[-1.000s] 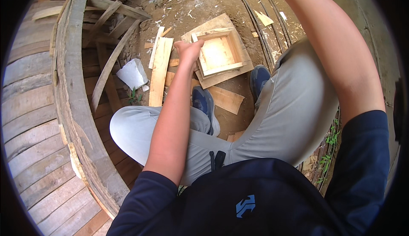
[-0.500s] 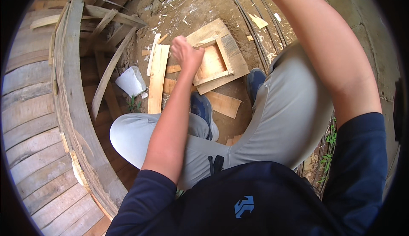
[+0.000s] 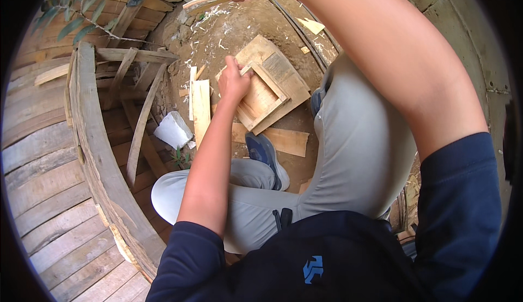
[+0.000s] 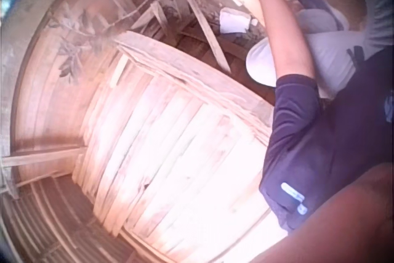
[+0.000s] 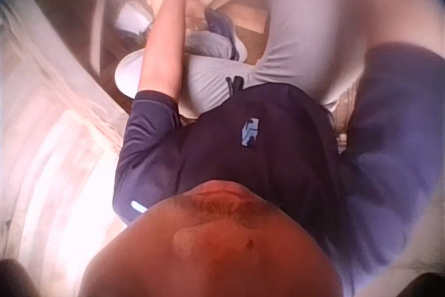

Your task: The person assembles a small wooden box by hand, fitting pieces together and tapping them into place. They then use a wooden mallet to secure the joints of the box.

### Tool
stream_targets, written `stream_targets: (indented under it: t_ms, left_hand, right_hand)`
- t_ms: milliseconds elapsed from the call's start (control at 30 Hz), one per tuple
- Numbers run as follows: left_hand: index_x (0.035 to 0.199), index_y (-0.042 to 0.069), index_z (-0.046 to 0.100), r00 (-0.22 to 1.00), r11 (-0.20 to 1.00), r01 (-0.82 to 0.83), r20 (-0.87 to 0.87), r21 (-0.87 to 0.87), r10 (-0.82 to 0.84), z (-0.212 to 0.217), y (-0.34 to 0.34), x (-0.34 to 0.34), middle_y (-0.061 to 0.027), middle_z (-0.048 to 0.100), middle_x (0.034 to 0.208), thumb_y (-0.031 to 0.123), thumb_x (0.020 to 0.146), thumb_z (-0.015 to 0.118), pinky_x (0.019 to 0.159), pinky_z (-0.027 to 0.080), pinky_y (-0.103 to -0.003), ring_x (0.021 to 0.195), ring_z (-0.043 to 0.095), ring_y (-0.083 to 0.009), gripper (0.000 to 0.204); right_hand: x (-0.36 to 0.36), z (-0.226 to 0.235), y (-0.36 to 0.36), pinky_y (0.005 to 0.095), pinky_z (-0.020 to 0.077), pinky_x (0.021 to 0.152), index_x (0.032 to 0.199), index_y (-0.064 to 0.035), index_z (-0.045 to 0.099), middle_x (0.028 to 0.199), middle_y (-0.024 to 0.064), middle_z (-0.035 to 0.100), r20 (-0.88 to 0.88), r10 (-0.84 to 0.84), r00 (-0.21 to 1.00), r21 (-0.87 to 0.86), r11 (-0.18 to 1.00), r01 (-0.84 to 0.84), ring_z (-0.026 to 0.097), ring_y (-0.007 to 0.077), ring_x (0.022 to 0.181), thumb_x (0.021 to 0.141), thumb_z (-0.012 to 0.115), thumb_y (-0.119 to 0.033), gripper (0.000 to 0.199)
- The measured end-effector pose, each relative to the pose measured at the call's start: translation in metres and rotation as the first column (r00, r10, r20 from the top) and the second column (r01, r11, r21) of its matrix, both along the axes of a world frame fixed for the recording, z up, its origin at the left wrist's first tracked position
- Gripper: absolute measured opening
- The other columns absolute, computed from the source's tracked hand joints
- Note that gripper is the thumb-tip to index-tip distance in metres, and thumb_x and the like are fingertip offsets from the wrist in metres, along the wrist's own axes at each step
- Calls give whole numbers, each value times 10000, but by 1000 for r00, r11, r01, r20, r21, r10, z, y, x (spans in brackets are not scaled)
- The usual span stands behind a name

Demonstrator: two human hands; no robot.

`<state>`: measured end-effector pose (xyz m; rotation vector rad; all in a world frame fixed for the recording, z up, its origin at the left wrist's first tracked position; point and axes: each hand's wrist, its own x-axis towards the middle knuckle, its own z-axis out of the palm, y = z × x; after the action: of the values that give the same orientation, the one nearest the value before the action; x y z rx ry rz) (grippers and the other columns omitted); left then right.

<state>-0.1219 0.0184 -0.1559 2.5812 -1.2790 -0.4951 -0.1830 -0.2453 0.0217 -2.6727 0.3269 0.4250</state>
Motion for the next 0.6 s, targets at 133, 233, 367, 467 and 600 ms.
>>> stream_targets:
  t_ms: [133, 233, 367, 467, 600]
  left_hand:
    - [1168, 32, 443, 980, 980, -198, -15, -13, 198, 4, 18, 3, -175, 724, 1013, 216, 796, 825, 866, 540, -476, 989, 697, -398, 564]
    - [1148, 8, 453, 934, 932, -357, -49, -70, 354, 3, 24, -4, -189, 712, 981, 205, 738, 856, 871, 543, -469, 974, 701, -383, 608]
    - [1123, -7, 464, 837, 821, -547, -131, -163, 532, -10, 38, -10, -193, 697, 989, 190, 693, 881, 880, 547, -453, 981, 701, -355, 631]
    - [1146, -28, 453, 807, 797, -587, -171, -139, 565, -7, 33, -20, -202, 673, 1020, 197, 697, 875, 896, 549, -448, 1003, 690, -369, 657]
    - [1189, -27, 433, 701, 719, -695, -234, -9, 674, -9, 43, -17, -197, 661, 1064, 218, 692, 884, 952, 531, -439, 1059, 672, -367, 715]
  right_hand:
    - [-9, 15, 11, 454, 513, 680, 1086, -92, 736, 900, 119, 740, 3, -37, 999, 41, 999, 36, 695, 270, 813, 828, 590, -136, 299]
    - [-1, 2, 6, 453, 523, 717, 1096, -92, 727, 930, 125, 744, 91, 76, 993, -14, 997, -75, 698, 272, 849, 833, 604, -143, 295]
    - [9, -8, 10, 448, 537, 771, 1177, -114, 703, 993, 148, 745, 156, 82, 984, 16, 996, -85, 698, 281, 913, 817, 636, -123, 366]
    - [-3, -3, 0, 445, 538, 792, 1210, -112, 694, 1008, 157, 744, 70, 61, 996, -19, 998, -60, 700, 288, 940, 814, 619, -96, 403]
    - [-7, 0, 5, 450, 533, 816, 1216, -101, 685, 1036, 161, 741, 107, 30, 994, 58, 998, -36, 693, 295, 972, 816, 594, -78, 411]
